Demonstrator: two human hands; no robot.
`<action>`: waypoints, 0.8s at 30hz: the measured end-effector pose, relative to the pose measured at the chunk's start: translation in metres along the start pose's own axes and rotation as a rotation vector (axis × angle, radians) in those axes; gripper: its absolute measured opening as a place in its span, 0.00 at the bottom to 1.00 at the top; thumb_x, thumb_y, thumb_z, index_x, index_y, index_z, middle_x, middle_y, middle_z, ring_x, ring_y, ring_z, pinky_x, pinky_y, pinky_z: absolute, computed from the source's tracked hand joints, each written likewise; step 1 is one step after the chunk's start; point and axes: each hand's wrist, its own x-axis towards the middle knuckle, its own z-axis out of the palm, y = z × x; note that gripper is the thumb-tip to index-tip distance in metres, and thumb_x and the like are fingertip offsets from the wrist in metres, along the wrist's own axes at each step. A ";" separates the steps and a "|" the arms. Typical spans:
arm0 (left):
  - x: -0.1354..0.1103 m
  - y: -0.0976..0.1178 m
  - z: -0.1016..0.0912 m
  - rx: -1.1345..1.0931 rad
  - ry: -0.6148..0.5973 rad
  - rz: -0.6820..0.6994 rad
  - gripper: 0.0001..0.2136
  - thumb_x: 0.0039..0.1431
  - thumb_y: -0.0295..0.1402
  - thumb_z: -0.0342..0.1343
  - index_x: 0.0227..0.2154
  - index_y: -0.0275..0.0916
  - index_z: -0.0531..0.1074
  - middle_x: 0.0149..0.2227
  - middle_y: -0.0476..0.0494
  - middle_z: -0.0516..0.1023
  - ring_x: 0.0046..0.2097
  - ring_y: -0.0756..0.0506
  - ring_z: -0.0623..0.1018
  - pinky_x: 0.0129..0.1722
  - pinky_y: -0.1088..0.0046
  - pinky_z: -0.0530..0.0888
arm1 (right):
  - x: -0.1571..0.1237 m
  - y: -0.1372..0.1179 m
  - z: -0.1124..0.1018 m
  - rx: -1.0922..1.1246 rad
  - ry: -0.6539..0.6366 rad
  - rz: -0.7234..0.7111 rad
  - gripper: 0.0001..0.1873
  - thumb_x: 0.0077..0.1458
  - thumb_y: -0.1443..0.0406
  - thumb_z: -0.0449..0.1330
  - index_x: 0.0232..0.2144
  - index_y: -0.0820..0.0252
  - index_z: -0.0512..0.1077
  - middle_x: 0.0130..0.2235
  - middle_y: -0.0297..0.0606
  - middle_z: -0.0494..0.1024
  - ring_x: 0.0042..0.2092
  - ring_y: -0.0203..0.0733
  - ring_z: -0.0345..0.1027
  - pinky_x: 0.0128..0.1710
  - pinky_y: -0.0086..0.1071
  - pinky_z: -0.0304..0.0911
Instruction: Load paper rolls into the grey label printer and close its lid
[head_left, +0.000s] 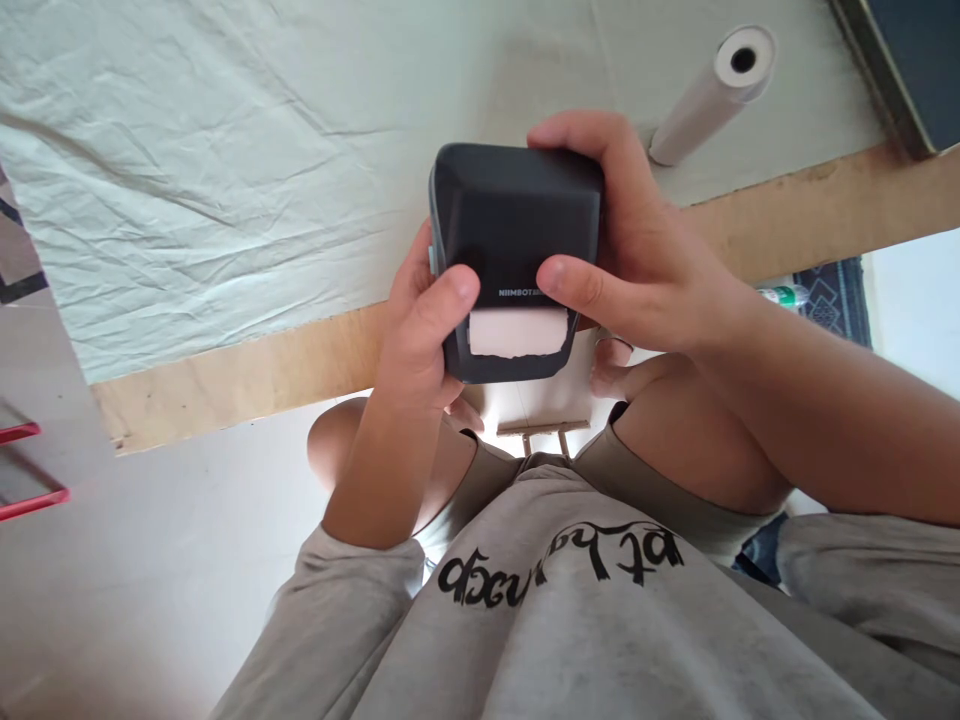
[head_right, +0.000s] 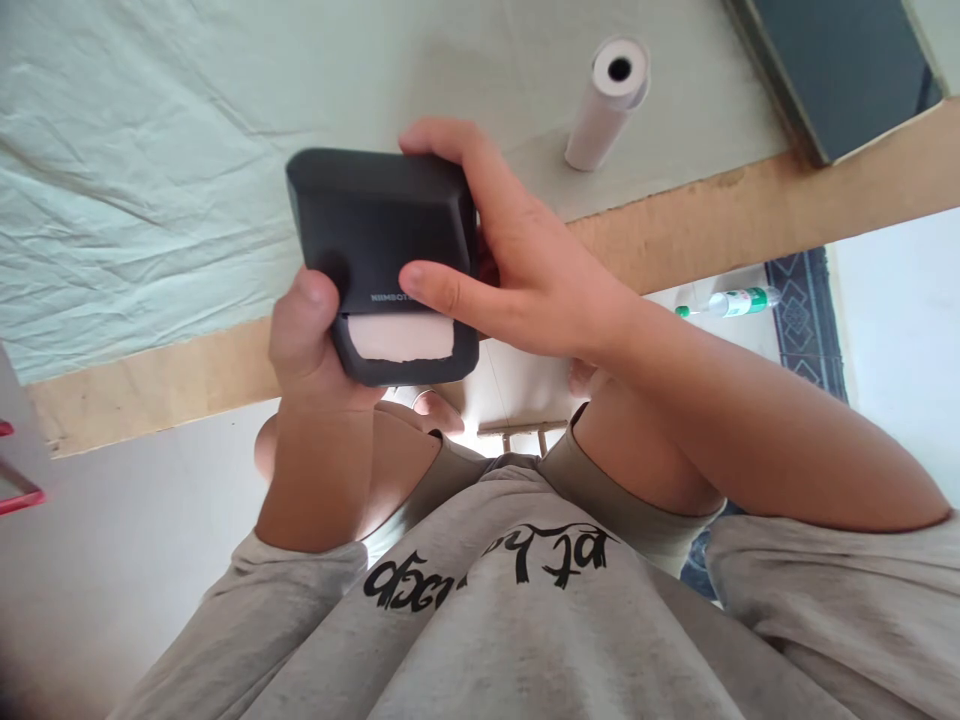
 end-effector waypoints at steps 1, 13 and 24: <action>0.000 0.001 0.001 0.009 0.011 -0.002 0.16 0.52 0.45 0.55 0.43 0.47 0.67 0.36 0.45 0.75 0.54 0.39 0.73 0.47 0.60 0.73 | 0.001 0.001 -0.001 -0.029 0.007 -0.040 0.29 0.52 0.54 0.56 0.52 0.56 0.53 0.49 0.37 0.64 0.42 0.31 0.62 0.39 0.27 0.65; 0.015 0.004 0.004 0.053 -0.034 0.169 0.12 0.53 0.37 0.55 0.41 0.42 0.69 0.35 0.42 0.74 0.57 0.33 0.67 0.44 0.57 0.70 | 0.005 0.004 -0.005 -0.247 0.081 -0.155 0.28 0.55 0.53 0.53 0.54 0.55 0.52 0.55 0.39 0.61 0.54 0.37 0.60 0.53 0.33 0.61; 0.015 0.005 0.003 0.045 -0.025 0.104 0.12 0.51 0.43 0.57 0.38 0.47 0.72 0.41 0.47 0.76 0.64 0.35 0.59 0.58 0.55 0.63 | 0.006 0.001 -0.006 -0.242 0.041 -0.026 0.31 0.55 0.51 0.53 0.55 0.57 0.51 0.58 0.41 0.60 0.56 0.39 0.61 0.41 0.28 0.66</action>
